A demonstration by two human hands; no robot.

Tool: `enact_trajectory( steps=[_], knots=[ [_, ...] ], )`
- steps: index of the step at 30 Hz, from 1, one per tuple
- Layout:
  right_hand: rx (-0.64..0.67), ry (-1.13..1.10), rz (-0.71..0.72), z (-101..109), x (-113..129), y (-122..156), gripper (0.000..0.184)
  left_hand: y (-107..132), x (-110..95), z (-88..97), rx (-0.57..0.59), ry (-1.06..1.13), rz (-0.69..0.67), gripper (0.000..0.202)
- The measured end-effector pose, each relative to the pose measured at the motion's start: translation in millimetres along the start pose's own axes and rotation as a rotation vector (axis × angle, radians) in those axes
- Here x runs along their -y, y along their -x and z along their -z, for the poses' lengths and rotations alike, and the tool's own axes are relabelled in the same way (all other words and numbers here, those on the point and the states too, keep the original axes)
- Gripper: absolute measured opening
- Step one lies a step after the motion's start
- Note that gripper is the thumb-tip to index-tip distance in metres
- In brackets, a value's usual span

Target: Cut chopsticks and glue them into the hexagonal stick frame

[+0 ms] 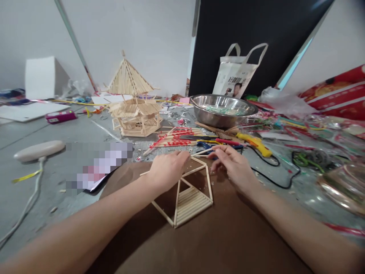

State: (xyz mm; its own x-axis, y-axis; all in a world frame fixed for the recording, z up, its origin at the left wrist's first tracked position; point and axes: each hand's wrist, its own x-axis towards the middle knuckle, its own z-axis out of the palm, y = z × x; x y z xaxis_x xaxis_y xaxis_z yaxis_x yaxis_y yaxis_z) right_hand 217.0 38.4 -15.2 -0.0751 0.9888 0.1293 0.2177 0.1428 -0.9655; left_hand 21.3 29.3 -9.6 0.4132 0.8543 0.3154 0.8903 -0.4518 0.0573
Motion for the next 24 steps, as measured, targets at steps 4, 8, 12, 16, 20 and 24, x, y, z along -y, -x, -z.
enact_trajectory(
  steps=[4, 8, 12, 16, 20, 24],
  knots=[
    [-0.139, 0.829, 0.227, 29.7, -12.7, -8.2, 0.023, -2.1, 9.1, -1.5, 0.003, 0.030, 0.068, 0.027],
    [-0.066, 1.257, 0.295, 35.4, -16.7, -9.1, 0.025, -3.7, 13.1, -3.8, 0.007, 0.070, 0.090, 0.028],
    [-0.013, 1.422, 0.273, 31.9, -19.4, -7.3, 0.030, -2.6, 14.2, -7.3, -0.002, 0.102, 0.083, 0.029],
    [0.005, 1.478, 0.183, 31.1, -21.1, -5.9, 0.029, -2.3, 15.0, -9.7, -0.018, 0.127, 0.090, 0.029],
    [-0.016, 1.492, 0.125, 26.8, -17.5, -2.9, 0.028, -3.3, 16.3, -9.6, -0.025, 0.138, 0.112, 0.027],
    [-0.154, 1.409, 0.089, 26.4, -9.1, -2.5, 0.030, -3.9, 18.7, -10.1, -0.042, 0.144, 0.124, 0.026]
  ],
)
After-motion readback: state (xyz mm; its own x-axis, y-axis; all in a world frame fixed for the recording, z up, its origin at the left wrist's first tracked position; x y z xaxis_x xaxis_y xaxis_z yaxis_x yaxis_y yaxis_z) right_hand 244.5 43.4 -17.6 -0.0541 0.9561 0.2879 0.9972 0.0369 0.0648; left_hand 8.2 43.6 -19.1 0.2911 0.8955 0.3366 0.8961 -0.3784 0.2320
